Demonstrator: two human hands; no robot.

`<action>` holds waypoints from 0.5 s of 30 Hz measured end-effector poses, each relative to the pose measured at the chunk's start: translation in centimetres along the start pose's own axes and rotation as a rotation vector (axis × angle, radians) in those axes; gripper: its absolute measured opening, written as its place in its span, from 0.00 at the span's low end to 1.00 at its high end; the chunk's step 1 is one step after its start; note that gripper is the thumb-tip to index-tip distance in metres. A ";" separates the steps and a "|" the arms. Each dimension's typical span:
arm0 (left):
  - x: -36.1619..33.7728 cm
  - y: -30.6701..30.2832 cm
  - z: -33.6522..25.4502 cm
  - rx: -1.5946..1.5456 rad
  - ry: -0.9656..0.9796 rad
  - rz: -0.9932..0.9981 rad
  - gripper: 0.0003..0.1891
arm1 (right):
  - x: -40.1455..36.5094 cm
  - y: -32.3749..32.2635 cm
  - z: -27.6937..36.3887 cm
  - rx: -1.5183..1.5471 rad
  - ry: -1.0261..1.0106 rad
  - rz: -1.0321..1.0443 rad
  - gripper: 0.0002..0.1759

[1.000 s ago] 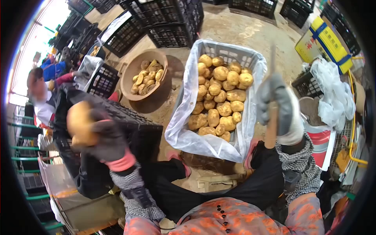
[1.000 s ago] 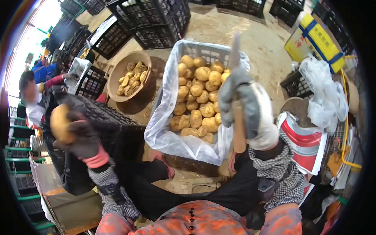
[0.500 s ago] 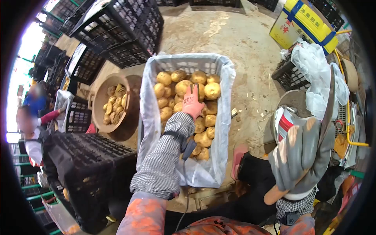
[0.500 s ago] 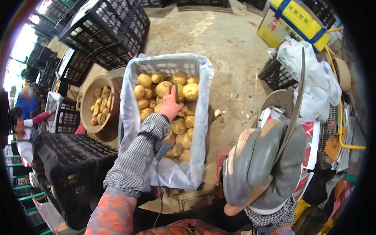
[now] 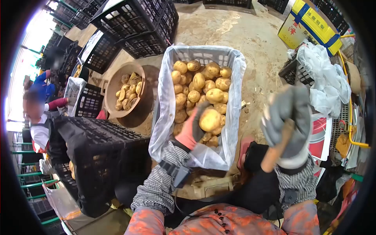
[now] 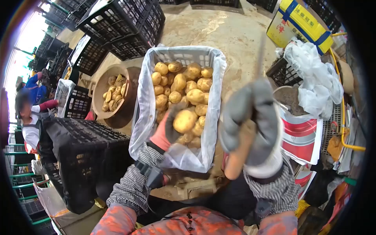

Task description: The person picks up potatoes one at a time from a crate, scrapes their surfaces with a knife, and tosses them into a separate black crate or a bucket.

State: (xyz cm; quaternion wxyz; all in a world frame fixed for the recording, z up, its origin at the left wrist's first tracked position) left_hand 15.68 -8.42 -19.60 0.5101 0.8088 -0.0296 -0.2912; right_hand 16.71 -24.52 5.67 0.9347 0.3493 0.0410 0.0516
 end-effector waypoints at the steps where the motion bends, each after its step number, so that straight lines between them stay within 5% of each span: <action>1: -1.4 0.8 2.4 0.003 -0.038 0.064 0.26 | -0.1 -0.1 -1.1 -0.059 0.039 -0.003 0.22; 3: -3.3 2.4 6.9 -0.149 -0.157 0.194 0.26 | 0.2 1.2 -2.4 -0.260 0.071 0.081 0.21; 5: -6.4 4.9 7.5 0.018 0.019 0.209 0.27 | 0.8 1.1 -3.4 -0.303 0.093 0.061 0.22; 7: -8.6 6.0 7.9 -0.573 -0.009 0.133 0.29 | 1.3 1.1 -3.5 -0.254 0.060 0.102 0.22; 15: -17.0 7.3 0.8 -0.568 0.116 0.288 0.40 | 2.8 -0.1 -2.8 -0.316 -0.028 0.041 0.19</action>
Point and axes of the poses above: each hand's wrist, its own x-axis towards the middle knuckle, its own y-axis out of the palm, z = x × y, the point moved 10 cm from there along x, towards the middle knuckle, and after that the axes turned 8 degrees about -x, right-handed, at the moved point
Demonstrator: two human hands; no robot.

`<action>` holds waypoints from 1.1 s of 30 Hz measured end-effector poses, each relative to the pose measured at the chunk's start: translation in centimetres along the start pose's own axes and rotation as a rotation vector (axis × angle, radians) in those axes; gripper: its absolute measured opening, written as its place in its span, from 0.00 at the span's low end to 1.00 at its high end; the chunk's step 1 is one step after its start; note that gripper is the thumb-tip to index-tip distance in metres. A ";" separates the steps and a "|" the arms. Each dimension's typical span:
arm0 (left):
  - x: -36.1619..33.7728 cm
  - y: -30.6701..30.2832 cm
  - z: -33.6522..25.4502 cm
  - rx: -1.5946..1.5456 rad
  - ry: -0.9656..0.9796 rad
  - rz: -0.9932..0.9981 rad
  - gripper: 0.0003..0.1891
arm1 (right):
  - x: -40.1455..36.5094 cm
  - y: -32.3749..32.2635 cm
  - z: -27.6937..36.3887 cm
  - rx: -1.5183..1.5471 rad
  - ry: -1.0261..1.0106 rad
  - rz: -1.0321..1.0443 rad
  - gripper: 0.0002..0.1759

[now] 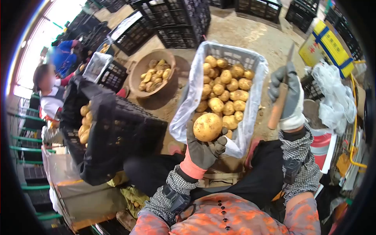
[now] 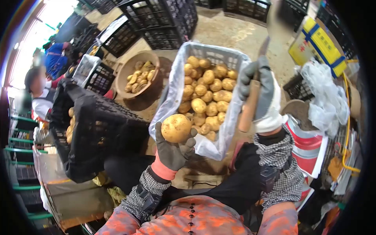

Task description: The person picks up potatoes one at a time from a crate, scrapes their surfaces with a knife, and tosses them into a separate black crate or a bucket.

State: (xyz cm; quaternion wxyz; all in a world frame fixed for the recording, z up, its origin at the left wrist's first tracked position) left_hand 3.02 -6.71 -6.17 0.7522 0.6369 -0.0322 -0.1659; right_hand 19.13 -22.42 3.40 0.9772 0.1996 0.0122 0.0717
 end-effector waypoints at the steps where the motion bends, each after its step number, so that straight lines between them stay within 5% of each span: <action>1: -0.7 0.2 -0.8 0.055 0.063 -0.068 0.40 | 0.1 0.2 -0.1 0.019 0.018 0.041 0.19; 3: -2.3 0.6 -2.3 0.241 0.211 -0.221 0.39 | 0.1 0.1 0.2 -0.022 0.005 0.024 0.18; 10: -4.1 0.8 -3.0 0.210 0.302 -0.190 0.41 | -2.3 2.9 3.0 -0.078 -0.032 0.218 0.21; 12: -5.6 1.0 -4.3 0.454 0.375 -0.376 0.41 | -2.7 2.8 3.4 -0.183 -0.041 0.293 0.22; 13: -5.2 2.3 -4.2 0.226 0.226 -0.074 0.40 | -2.3 1.7 3.9 -0.252 -0.062 0.253 0.23; 15: -8.5 5.8 -10.5 0.271 0.570 -0.062 0.34 | -0.9 -1.8 3.9 -0.352 -0.051 0.137 0.22; 16: -9.6 9.5 -12.6 0.113 0.607 0.147 0.31 | -0.3 -3.7 3.6 -0.402 -0.046 0.063 0.22; 18: -13.4 15.6 -17.3 0.121 0.676 0.482 0.33 | 1.4 -6.5 2.0 -0.401 -0.017 0.019 0.22; 20: -14.5 18.6 -17.8 0.448 0.765 0.544 0.37 | 3.3 -8.9 -1.3 -0.369 0.051 -0.027 0.22; 21: -12.8 17.7 -17.2 0.501 0.755 0.513 0.35 | 4.5 -9.8 -4.0 -0.319 0.121 -0.049 0.21; 23: -5.0 12.4 -15.9 0.717 0.761 0.144 0.30 | 6.1 -8.9 -9.3 -0.206 0.205 -0.031 0.21; 25: -0.6 -0.5 -16.4 1.012 0.573 -0.591 0.24 | 7.4 -6.4 -14.2 -0.203 0.311 0.044 0.20; 26: 3.5 -4.9 -14.4 1.090 0.255 -0.655 0.25 | 7.9 -5.2 -16.5 -0.215 0.359 0.120 0.19; 29: 9.8 -16.1 -16.8 2.089 0.141 -0.835 0.42 | 9.3 -5.4 -21.0 -0.245 0.407 0.147 0.23; 32: 13.5 -21.2 -18.3 2.201 0.055 -1.028 0.38 | 10.1 -5.7 -21.0 -0.134 0.322 0.179 0.23; 33: 13.0 -22.5 -18.0 1.697 -0.045 -0.978 0.37 | 10.0 -6.6 -21.2 -0.110 0.314 0.102 0.23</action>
Point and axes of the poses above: each hand's wrist, its own x-axis towards the middle knuckle, its own y-axis out of the palm, z = x × y, the point moved 10 cm from there along x, towards the middle knuckle, and after that the axes turned 8 degrees about -x, right-handed, at the moved point
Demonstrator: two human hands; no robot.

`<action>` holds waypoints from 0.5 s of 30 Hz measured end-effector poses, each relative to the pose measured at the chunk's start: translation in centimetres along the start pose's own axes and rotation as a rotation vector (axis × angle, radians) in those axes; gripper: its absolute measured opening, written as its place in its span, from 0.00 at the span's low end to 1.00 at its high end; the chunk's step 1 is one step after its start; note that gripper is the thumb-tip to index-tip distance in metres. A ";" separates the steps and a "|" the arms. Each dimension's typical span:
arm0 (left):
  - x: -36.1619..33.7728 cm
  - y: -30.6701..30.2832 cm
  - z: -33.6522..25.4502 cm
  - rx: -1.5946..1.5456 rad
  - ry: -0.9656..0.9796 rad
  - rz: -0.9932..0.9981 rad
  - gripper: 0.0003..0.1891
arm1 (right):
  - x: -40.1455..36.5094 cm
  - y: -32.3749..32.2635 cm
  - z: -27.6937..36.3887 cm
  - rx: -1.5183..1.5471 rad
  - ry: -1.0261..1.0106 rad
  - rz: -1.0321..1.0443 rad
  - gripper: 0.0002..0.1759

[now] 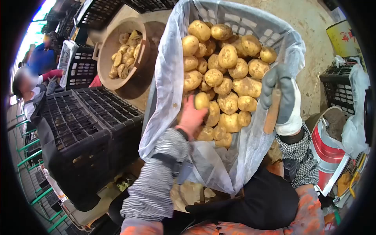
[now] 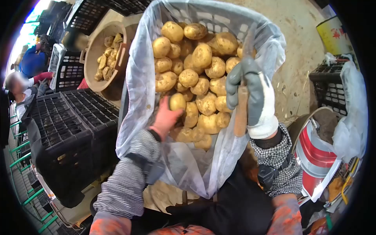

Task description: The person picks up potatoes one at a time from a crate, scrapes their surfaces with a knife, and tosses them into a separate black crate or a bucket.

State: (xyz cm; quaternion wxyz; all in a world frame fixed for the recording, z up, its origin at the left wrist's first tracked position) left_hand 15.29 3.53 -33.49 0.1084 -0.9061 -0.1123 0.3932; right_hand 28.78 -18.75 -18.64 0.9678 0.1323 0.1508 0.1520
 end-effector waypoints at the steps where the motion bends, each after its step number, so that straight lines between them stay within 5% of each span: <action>1: -1.7 0.5 -0.9 -0.419 -0.171 0.205 0.35 | -0.1 -0.3 -0.3 0.002 0.019 0.000 0.23; 3: -4.6 1.2 -4.8 -0.968 -0.014 0.427 0.32 | 0.2 -0.4 -0.1 0.120 0.032 0.019 0.24; 8: -11.7 1.3 -6.9 -1.377 0.008 0.480 0.34 | -0.2 0.1 0.4 0.016 0.003 0.028 0.22; 9: -13.3 1.0 -5.2 -1.377 0.024 0.467 0.34 | -0.4 0.3 0.3 0.022 -0.002 0.045 0.22; 11: -16.5 -6.5 -2.8 -0.443 0.534 -0.223 0.37 | -0.3 0.2 0.5 0.001 -0.032 0.065 0.23; 12: -17.8 -8.4 -4.2 -0.436 0.546 -0.231 0.37 | -0.3 0.2 0.8 0.009 -0.042 0.072 0.23; 15: -25.9 -17.3 -12.5 -1.240 0.795 0.069 0.37 | -0.4 0.0 0.4 0.030 -0.010 0.063 0.22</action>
Point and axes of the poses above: each hand's wrist, its own x-axis towards the middle knuckle, its own y-axis out of the palm, z = x × y, the point moved 10 cm from there along x, towards the middle knuckle, and after that the axes turned 8 degrees about -x, right-handed, at the moved point
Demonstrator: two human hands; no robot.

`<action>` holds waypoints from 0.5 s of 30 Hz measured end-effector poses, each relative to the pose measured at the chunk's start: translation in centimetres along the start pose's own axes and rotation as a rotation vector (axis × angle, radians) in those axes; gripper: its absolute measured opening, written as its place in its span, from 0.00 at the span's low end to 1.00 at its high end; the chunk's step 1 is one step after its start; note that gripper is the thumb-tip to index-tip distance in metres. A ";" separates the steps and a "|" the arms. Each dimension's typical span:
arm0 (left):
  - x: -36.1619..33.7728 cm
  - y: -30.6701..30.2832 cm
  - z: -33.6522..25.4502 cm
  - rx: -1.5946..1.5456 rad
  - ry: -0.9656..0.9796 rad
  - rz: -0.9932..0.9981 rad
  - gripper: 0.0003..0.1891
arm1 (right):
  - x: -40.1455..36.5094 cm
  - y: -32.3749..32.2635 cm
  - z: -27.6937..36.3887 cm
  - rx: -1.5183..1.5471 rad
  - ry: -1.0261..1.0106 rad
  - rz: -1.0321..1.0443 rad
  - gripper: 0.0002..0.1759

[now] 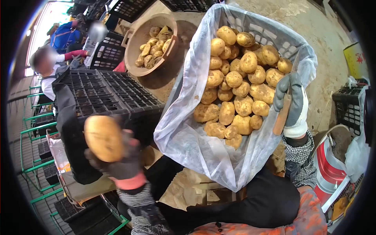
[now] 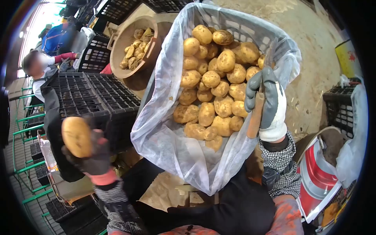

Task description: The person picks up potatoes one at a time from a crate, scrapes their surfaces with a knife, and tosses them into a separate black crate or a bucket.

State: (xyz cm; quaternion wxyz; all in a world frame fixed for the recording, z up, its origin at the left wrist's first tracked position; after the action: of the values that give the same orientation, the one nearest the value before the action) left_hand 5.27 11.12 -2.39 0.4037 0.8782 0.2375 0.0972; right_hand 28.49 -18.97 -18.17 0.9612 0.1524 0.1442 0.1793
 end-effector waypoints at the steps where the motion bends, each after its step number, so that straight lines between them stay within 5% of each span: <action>1: 0.0 0.1 -2.8 0.000 0.059 -0.042 0.37 | 0.0 -0.8 -0.6 0.034 0.032 -0.036 0.21; 4: -1.6 -1.3 -5.4 0.060 0.140 -0.324 0.38 | -0.1 -2.9 -4.0 0.241 0.175 -0.103 0.17; 5: -2.1 -0.9 -4.1 0.392 0.113 -0.398 0.40 | 0.2 -2.9 -3.9 0.224 0.105 -0.071 0.15; 8: -2.8 0.2 0.3 0.481 0.049 -0.385 0.46 | 0.4 -0.4 -0.9 0.078 -0.059 0.027 0.17; 15: -5.8 -0.3 1.4 0.542 0.034 -0.334 0.49 | 0.2 -0.2 -0.7 -0.072 0.001 -0.042 0.18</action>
State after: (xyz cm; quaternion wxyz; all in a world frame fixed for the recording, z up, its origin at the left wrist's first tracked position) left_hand 0.58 7.50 -3.45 0.1611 0.9009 0.4023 -0.0224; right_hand 28.51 -18.94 -18.88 0.9695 0.1148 0.1412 0.1640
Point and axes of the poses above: each hand's wrist, its own x-axis towards the middle knuckle, its own y-axis out of the palm, z = x × y, the point moved 10 cm from there along x, towards the middle knuckle, and after that the axes turned 8 degrees about -x, right-handed, at the moved point
